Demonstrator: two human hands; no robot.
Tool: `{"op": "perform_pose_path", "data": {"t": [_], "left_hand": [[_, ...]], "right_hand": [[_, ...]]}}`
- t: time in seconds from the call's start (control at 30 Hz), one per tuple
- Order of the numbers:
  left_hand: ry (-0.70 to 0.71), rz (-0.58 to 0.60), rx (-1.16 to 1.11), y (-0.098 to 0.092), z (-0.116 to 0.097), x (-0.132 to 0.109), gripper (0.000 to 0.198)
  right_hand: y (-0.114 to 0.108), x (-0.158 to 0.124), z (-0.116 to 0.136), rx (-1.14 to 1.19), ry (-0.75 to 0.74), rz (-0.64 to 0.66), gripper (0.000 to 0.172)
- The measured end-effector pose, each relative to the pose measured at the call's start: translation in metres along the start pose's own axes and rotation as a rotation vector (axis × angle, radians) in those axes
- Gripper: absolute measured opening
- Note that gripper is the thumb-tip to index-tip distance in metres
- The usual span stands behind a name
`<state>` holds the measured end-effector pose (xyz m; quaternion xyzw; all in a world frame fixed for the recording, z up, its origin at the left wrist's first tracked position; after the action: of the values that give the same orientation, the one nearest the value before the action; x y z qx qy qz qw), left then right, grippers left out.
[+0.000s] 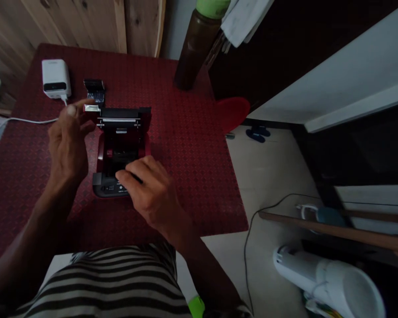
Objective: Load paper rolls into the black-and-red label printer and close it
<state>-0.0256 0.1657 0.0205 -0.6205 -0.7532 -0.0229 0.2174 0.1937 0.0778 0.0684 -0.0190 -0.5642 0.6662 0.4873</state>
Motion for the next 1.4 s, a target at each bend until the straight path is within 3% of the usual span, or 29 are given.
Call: {"op": "perform_pose_path", "data": {"t": [0.13, 0.3, 0.47, 0.6, 0.77, 0.97, 1.13, 1.23, 1.4], "left_hand": [[-0.075, -0.036, -0.042, 0.005, -0.002, 0.013, 0.055], [-0.197, -0.001, -0.180, 0.000, -0.001, -0.009, 0.036], [-0.409, 0.082, -0.324, -0.003, 0.015, -0.059, 0.074], [-0.543, 0.120, -0.414, 0.004, 0.013, -0.084, 0.079], [-0.583, 0.140, -0.447, 0.009, 0.004, -0.086, 0.072], [-0.558, 0.111, -0.447, 0.006, 0.007, -0.087, 0.065], [-0.563, 0.103, -0.388, 0.007, 0.012, -0.090, 0.071], [-0.562, 0.092, -0.353, 0.004, 0.013, -0.098, 0.073], [-0.570, 0.077, -0.342, -0.005, 0.012, -0.118, 0.070]], "right_hand": [[0.008, -0.017, 0.009, -0.107, -0.065, -0.011, 0.028], [0.009, -0.023, 0.013, -0.171, -0.095, -0.004, 0.028], [0.005, -0.024, 0.012, -0.213, -0.009, -0.055, 0.023], [0.006, -0.025, 0.006, -0.176, 0.032, -0.030, 0.021], [0.003, -0.021, 0.004, -0.123, 0.022, 0.015, 0.024], [0.000, -0.017, 0.006, -0.025, 0.103, 0.112, 0.037], [0.004, -0.025, 0.002, 0.052, 0.141, 0.116, 0.041], [0.003, -0.032, 0.000, 0.138, 0.157, 0.076, 0.048], [-0.005, -0.051, -0.010, 0.221, 0.287, -0.107, 0.062]]}}
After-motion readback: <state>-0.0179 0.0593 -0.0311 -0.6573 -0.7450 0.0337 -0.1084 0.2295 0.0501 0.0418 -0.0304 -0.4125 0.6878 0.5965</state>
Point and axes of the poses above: each hand's wrist, its own x-axis towards the middle knuckle, its own y-axis out of the palm, z = x × y, the point moved 6 cm from there along x, towards the middle knuckle, and after that the axes turned 6 degrees about z, right-handed, at the moved point
